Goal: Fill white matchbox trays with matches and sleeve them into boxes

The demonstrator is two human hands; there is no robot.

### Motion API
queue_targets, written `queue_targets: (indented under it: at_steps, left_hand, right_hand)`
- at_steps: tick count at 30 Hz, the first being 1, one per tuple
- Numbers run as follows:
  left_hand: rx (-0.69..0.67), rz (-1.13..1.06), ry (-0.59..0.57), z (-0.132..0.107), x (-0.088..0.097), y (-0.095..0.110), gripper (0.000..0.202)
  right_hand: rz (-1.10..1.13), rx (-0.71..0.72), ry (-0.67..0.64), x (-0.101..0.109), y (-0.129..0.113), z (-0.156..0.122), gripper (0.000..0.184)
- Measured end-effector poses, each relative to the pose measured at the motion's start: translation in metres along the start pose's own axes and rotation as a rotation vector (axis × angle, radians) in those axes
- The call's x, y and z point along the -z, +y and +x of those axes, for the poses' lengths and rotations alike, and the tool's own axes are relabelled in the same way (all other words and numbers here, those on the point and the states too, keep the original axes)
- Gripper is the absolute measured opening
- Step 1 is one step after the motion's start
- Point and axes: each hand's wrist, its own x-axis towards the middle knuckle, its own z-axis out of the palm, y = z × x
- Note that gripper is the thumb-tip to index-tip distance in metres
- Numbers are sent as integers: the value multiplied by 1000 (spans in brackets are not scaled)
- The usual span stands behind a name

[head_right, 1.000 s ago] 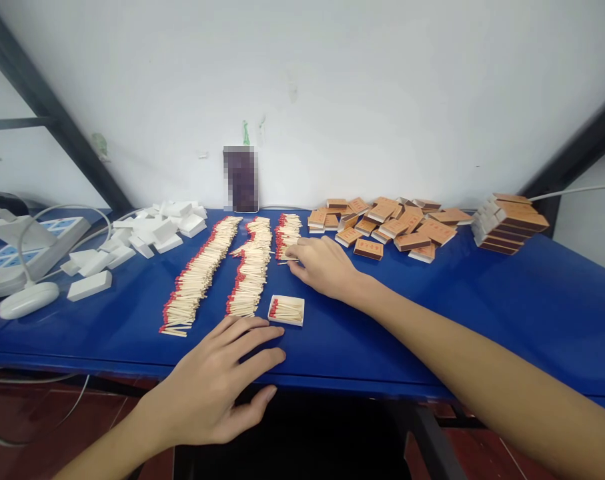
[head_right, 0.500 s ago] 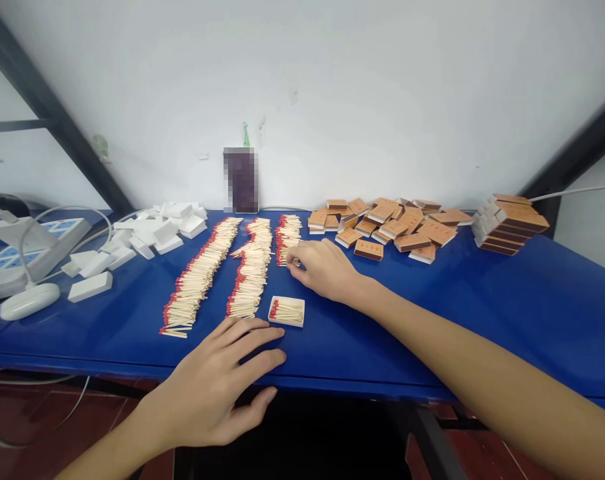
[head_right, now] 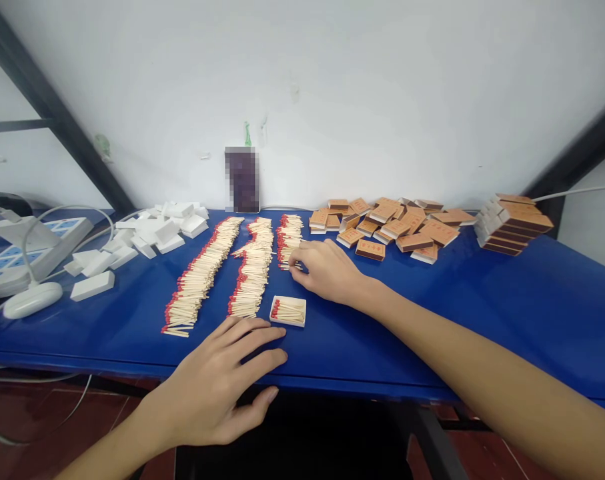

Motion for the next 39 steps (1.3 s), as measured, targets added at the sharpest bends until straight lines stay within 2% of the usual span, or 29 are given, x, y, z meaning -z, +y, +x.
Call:
queue_targets:
  at_steps: [39]
  left_hand:
    - [4,18,2,0,0,1,25]
  right_hand:
    - [2,14,-24,-1,-6,-3,12]
